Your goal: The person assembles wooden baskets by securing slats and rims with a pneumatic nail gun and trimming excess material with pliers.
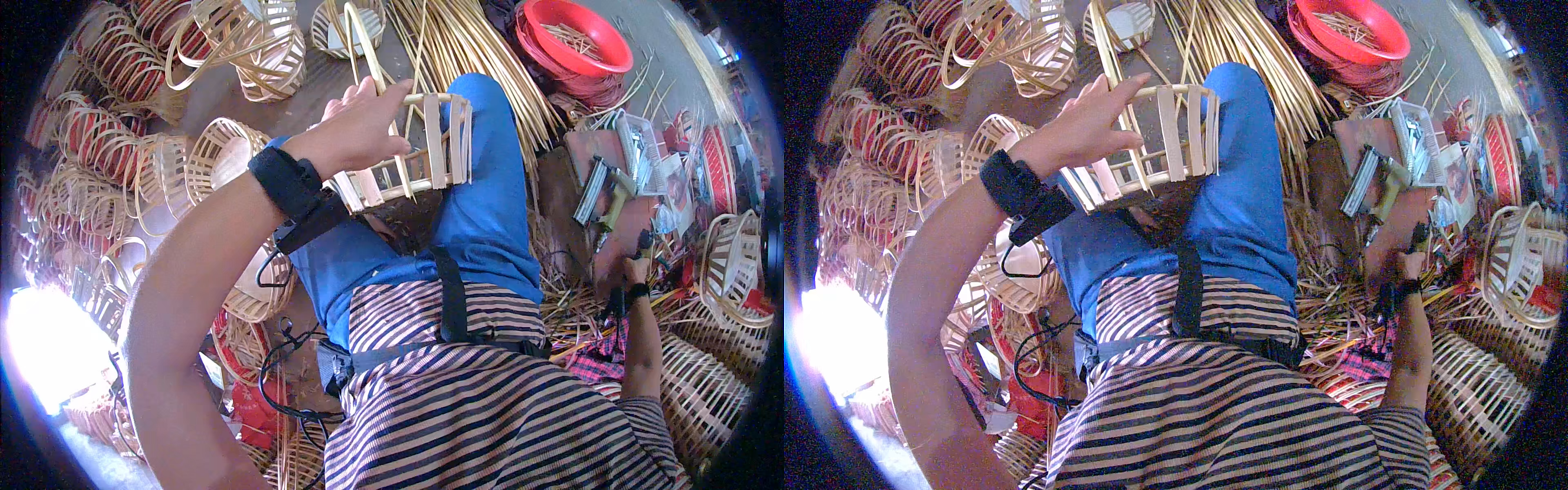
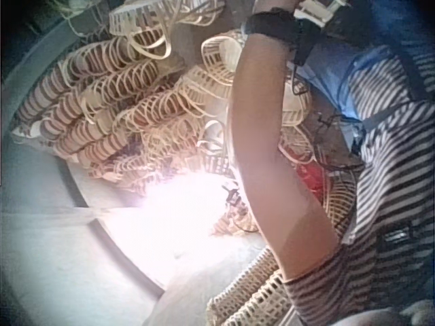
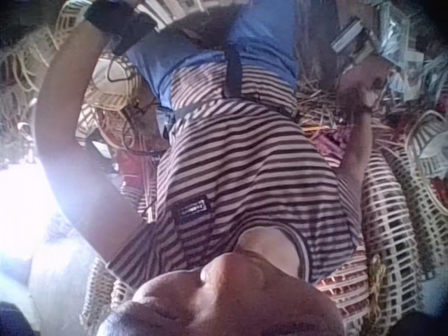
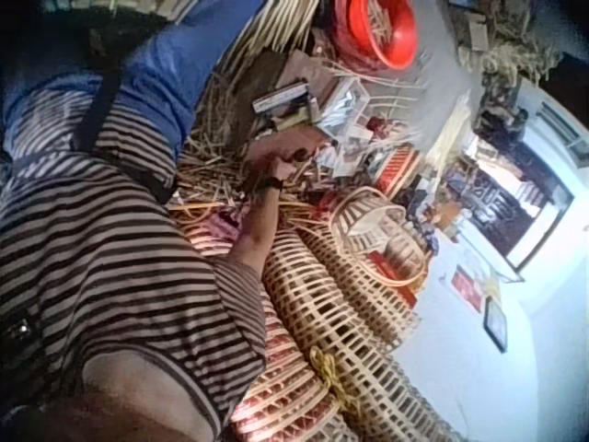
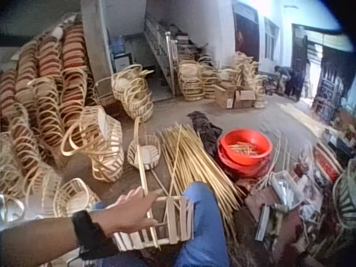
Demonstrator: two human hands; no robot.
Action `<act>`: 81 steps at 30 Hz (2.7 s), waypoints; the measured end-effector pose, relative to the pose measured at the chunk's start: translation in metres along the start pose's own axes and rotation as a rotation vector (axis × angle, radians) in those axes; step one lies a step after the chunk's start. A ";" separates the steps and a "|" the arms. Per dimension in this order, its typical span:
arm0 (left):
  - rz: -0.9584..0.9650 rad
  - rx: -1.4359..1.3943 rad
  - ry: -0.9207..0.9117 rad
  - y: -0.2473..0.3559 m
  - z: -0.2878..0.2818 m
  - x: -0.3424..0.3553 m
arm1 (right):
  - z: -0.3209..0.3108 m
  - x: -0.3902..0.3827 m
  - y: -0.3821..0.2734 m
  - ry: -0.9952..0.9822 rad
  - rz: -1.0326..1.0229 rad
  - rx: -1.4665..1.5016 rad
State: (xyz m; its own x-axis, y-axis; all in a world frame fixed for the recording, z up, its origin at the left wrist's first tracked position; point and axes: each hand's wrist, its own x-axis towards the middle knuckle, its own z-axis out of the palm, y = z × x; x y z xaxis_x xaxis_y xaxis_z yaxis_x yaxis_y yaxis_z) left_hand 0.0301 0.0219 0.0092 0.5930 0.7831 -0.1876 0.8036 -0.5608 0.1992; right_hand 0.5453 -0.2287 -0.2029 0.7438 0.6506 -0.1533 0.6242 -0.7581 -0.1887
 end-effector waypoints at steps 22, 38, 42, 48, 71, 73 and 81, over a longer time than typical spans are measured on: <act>-0.098 -0.043 -0.061 0.019 -0.002 0.009 | -0.110 -0.188 -0.312 -0.555 -1.277 0.602; -0.103 -0.046 -0.110 0.021 -0.001 0.017 | -0.110 -0.182 -0.324 -0.653 -1.160 0.645; -0.084 -0.052 -0.083 0.021 0.000 0.017 | -0.109 -0.180 -0.321 -0.605 -1.213 0.603; -0.090 -0.064 -0.081 0.021 0.000 0.017 | -0.108 -0.185 -0.323 -0.596 -1.137 0.699; -0.340 -0.124 0.180 0.019 0.016 -0.023 | -0.134 -0.166 -0.339 -0.551 -1.004 0.830; -0.363 -0.132 0.175 0.027 0.020 -0.029 | -0.143 -0.166 -0.346 -0.619 -0.960 0.796; -0.346 -0.139 0.327 0.026 0.031 -0.027 | -0.126 -0.162 -0.361 -0.597 -1.093 0.929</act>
State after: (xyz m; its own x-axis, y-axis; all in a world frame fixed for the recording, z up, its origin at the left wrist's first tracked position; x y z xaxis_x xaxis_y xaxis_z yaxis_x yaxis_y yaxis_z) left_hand 0.0364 -0.0227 -0.0106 0.2274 0.9729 0.0422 0.9231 -0.2292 0.3088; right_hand 0.2299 -0.0662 0.0117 -0.2991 0.9427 0.1476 0.2503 0.2268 -0.9412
